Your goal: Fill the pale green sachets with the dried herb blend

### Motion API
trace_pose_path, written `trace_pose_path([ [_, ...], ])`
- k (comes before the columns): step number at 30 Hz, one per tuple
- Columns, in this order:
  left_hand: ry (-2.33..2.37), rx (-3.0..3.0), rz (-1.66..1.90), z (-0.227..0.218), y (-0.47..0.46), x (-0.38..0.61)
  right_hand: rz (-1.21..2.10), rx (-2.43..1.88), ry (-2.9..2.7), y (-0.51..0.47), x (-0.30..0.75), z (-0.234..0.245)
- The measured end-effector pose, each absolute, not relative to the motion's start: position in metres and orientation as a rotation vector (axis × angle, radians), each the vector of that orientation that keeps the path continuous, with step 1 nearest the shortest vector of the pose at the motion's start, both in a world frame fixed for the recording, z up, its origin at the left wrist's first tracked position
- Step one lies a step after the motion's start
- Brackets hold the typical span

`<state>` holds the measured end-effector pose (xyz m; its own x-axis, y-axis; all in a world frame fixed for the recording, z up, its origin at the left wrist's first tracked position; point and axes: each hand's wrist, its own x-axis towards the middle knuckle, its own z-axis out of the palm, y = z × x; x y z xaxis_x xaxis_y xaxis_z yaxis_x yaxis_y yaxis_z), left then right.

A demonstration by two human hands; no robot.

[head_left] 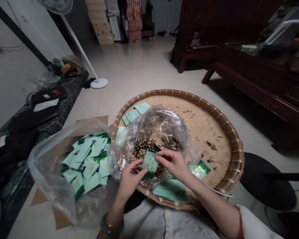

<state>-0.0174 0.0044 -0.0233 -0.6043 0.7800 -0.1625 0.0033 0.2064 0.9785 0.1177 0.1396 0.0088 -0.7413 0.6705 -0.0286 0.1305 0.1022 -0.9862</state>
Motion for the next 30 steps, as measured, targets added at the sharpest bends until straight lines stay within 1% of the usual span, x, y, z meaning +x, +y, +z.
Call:
trace_pose_path([
  [3,1.620,0.484,1.461,-0.020,0.008,-0.020,2.009,-0.917,-1.676,0.145,0.114,0.004],
  [5,1.572,0.398,1.484,-0.017,0.011,-0.020,2.087,-0.949,-1.572,0.146,0.112,0.001],
  [16,1.449,0.221,1.523,-0.011,0.025,-0.013,2.232,-0.974,-1.564,0.141,0.108,-0.005],
  [21,1.354,0.296,1.353,-0.012,0.022,-0.010,2.174,-0.948,-1.674,0.140,0.107,-0.011],
  [23,1.379,0.278,1.358,-0.014,0.023,-0.009,1.997,-0.904,-1.804,0.143,0.110,-0.012],
  [24,1.395,0.252,1.386,-0.015,0.023,-0.008,1.834,-0.877,-1.899,0.145,0.113,-0.012],
  [28,1.374,0.148,1.466,-0.014,0.024,-0.007,0.904,-0.836,-2.371,0.156,0.129,-0.016],
  [30,1.323,0.135,1.476,-0.012,0.023,-0.006,0.553,-0.906,-2.576,0.159,0.136,-0.022],
])
